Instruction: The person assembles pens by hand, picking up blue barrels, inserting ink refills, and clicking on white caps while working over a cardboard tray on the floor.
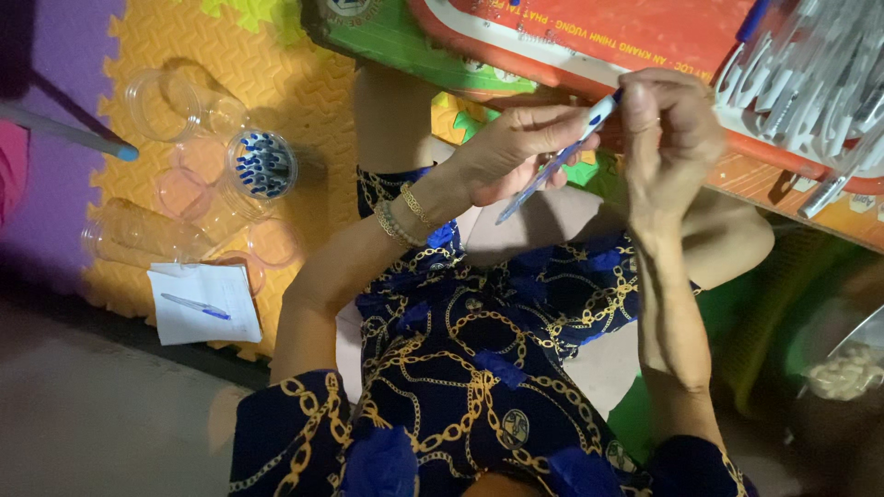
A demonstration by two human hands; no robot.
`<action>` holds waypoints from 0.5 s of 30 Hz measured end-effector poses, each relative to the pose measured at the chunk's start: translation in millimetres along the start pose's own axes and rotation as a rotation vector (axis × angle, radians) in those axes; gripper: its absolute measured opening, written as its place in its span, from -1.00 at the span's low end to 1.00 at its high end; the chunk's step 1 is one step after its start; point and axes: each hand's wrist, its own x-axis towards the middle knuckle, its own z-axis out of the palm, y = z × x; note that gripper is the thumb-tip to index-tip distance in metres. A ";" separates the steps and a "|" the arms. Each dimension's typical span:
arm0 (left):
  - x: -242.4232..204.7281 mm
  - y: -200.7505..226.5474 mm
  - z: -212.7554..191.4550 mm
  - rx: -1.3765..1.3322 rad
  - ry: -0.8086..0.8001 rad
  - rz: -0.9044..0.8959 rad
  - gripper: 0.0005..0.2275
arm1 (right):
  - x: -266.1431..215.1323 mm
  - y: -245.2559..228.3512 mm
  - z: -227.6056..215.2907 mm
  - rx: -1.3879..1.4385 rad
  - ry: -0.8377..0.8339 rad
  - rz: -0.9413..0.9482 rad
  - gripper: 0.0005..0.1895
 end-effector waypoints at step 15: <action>-1.1 10.9 13.9 -0.045 -0.045 -0.080 -0.62 | 18.7 -28.5 -19.3 0.243 -0.089 0.430 -0.72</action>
